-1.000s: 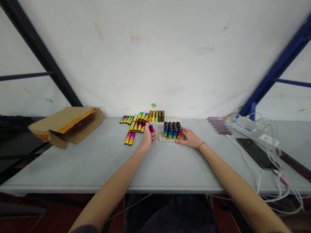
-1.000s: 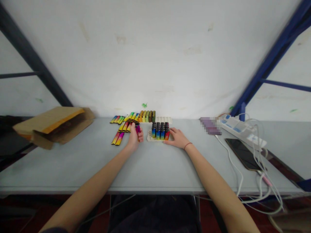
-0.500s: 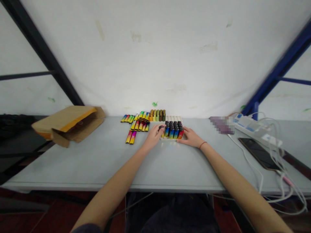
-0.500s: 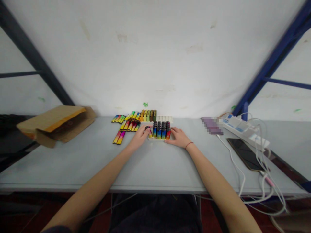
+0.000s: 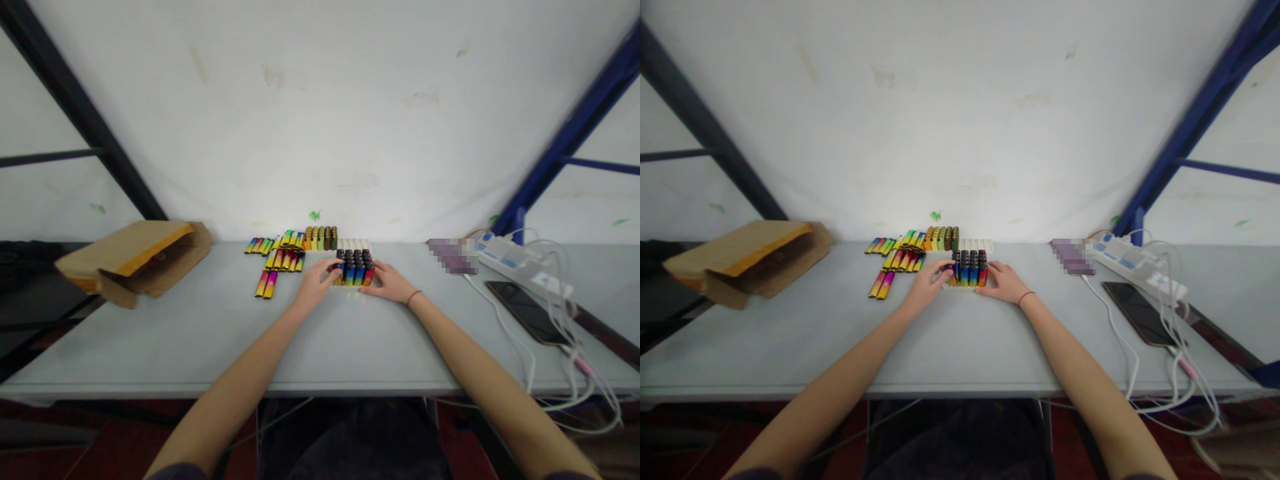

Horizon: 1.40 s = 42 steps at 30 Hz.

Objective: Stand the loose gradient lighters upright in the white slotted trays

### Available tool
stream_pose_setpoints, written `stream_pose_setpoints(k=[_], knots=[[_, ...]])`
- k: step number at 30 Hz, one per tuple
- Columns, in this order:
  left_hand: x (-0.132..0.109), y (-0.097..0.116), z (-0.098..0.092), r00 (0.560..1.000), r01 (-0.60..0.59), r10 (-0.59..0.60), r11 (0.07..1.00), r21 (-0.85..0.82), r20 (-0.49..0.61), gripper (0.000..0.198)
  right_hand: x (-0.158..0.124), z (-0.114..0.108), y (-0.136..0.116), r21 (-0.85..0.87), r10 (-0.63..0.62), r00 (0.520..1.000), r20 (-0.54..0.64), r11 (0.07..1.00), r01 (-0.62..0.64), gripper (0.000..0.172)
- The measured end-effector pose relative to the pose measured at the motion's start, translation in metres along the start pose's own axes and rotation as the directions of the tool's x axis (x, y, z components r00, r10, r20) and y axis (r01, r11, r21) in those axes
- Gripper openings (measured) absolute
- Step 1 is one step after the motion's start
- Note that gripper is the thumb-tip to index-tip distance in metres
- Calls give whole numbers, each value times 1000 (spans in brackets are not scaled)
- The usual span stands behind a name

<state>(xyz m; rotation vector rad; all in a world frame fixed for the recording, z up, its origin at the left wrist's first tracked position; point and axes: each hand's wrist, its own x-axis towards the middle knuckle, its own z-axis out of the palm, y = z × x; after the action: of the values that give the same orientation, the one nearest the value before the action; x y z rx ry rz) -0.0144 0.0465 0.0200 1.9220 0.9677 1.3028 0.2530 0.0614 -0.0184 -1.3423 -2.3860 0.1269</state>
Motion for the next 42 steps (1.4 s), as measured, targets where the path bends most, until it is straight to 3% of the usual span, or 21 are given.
stream_pose_setpoints(k=[14,18,22,24,26,27,29,31,32,34,42], knots=[[-3,0,7,999,11,-10,999,33,-39,12,0,1,0,0,12,1000,-10,1000,-12,75],[-2,-1,7,998,-55,58,988,145,-18,12,0,1,-1,-3,18,1000,-7,1000,-18,74],[2,6,-5,990,-139,131,911,388,47,24,0,3,1,-10,16,1000,-10,1000,-17,77],[5,12,-22,998,-67,58,822,566,34,31,0,3,3,-9,9,1000,-14,1000,-10,79],[6,15,-45,990,139,-103,651,746,-95,32,0,4,4,-11,5,1000,-13,1000,-6,79],[6,15,-57,965,252,-200,540,803,-169,31,0,4,4,-11,4,1000,-12,1000,-4,78],[6,13,-80,871,429,-398,329,841,-289,32,0,4,5,-10,2,1000,-14,1000,-2,78],[6,11,-94,783,482,-535,198,854,-318,34,0,5,5,-9,3,1000,-16,1000,-3,78],[6,11,-96,757,482,-574,171,859,-311,35,-1,5,6,-9,5,1000,-15,1000,-5,79],[7,12,-94,747,463,-607,180,868,-272,33,-1,5,6,-8,6,1000,-12,1000,-6,79],[4,12,-65,790,380,-602,330,864,-118,31,0,4,5,-6,6,1000,-14,1000,-6,79]])
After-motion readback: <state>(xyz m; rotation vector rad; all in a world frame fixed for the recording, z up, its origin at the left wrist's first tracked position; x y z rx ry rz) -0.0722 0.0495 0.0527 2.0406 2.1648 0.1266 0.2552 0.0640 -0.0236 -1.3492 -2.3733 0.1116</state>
